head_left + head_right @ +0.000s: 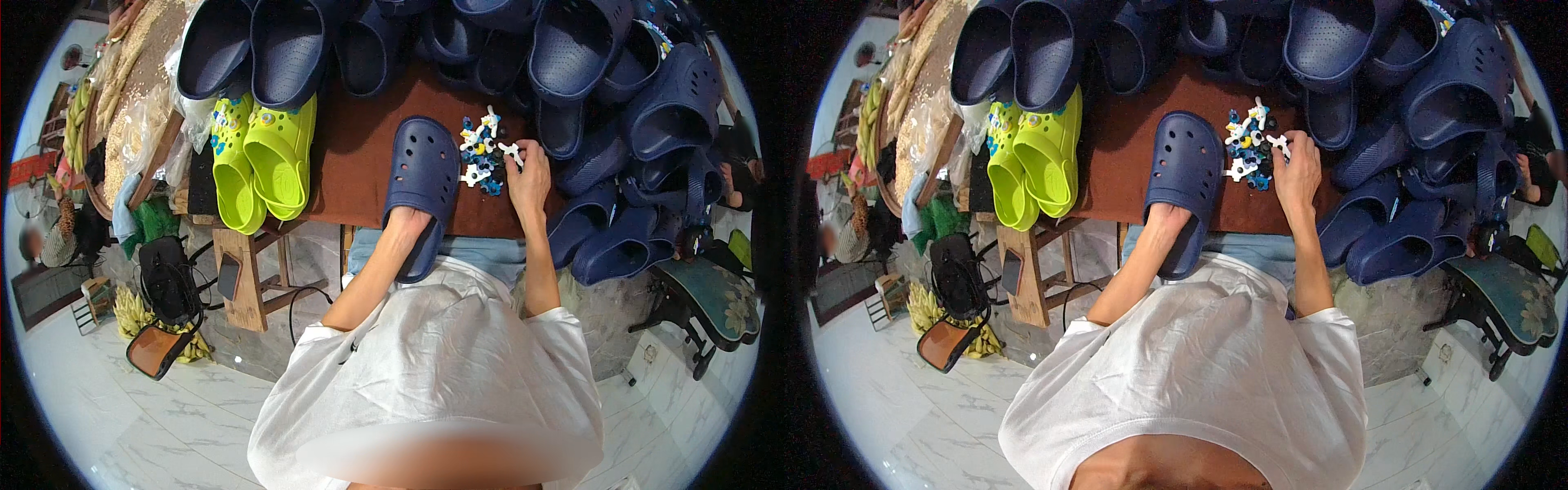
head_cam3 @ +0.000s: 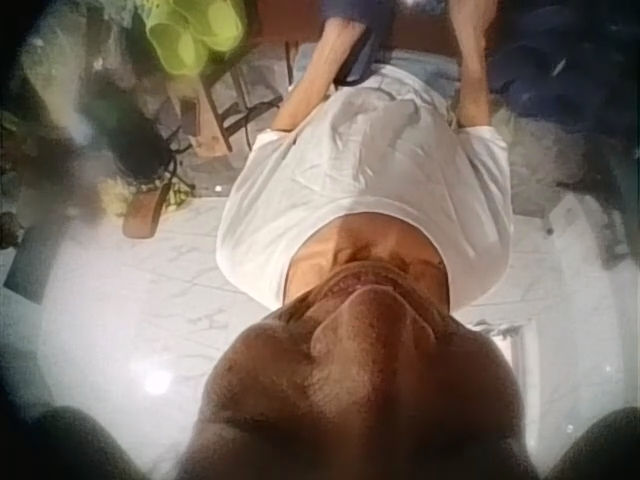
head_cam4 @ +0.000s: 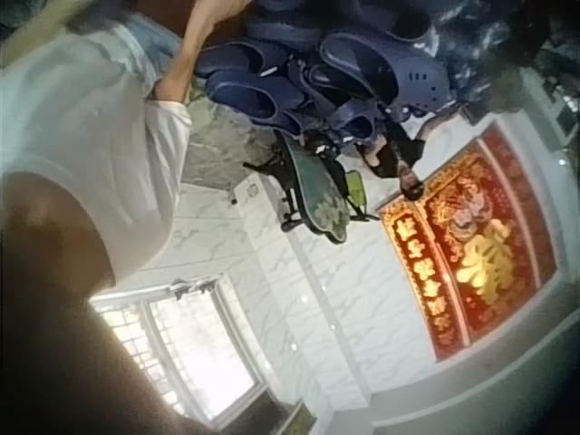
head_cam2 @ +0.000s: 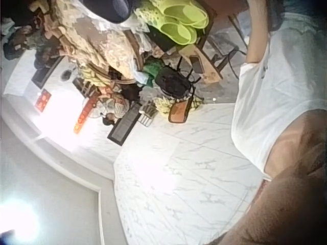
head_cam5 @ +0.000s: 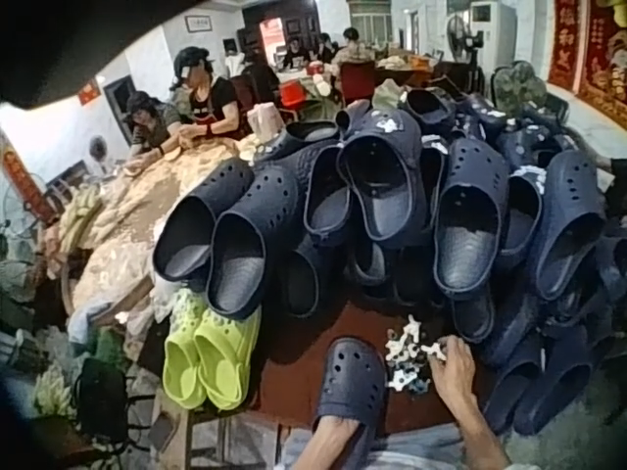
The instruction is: Attaching decorative charms into the ventilation holes of blue clogs.
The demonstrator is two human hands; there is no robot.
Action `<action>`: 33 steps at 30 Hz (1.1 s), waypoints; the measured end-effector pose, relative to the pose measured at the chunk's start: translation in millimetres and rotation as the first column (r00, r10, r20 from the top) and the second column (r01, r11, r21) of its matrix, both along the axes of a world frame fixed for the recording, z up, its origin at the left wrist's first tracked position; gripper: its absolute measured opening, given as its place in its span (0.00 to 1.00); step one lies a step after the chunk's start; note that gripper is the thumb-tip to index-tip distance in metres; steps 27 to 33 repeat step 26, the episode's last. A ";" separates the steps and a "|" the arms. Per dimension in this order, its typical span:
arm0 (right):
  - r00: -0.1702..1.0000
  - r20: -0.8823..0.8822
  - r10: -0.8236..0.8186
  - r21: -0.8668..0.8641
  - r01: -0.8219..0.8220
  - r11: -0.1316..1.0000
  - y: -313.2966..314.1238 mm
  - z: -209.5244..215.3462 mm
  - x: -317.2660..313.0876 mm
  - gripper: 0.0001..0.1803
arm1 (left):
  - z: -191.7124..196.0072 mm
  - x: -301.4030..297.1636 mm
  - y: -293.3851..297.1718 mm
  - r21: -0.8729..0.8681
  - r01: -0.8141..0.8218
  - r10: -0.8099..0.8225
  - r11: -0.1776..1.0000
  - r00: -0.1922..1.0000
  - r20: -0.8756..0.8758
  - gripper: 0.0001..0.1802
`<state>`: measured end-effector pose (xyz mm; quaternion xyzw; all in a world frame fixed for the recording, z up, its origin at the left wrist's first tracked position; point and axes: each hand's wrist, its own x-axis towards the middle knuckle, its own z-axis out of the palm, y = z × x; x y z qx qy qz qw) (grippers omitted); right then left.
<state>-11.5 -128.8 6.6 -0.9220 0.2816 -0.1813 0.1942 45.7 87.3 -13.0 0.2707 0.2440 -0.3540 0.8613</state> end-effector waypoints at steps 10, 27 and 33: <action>0.955 0.269 0.123 0.362 -0.219 0.906 49.3 32.1 32.1 0.18 | 13.9 9.7 -10.4 -0.162 0.023 -0.024 0.986 1.000 -0.006 0.22; 0.876 0.134 0.464 0.431 -0.473 0.769 47.4 60.6 69.7 0.13 | 7.1 35.7 -21.3 -0.300 -0.007 0.013 0.954 1.000 0.018 0.19; 0.876 0.134 0.464 0.431 -0.473 0.769 47.4 60.6 69.7 0.13 | 7.1 35.7 -21.3 -0.300 -0.007 0.013 0.954 1.000 0.018 0.19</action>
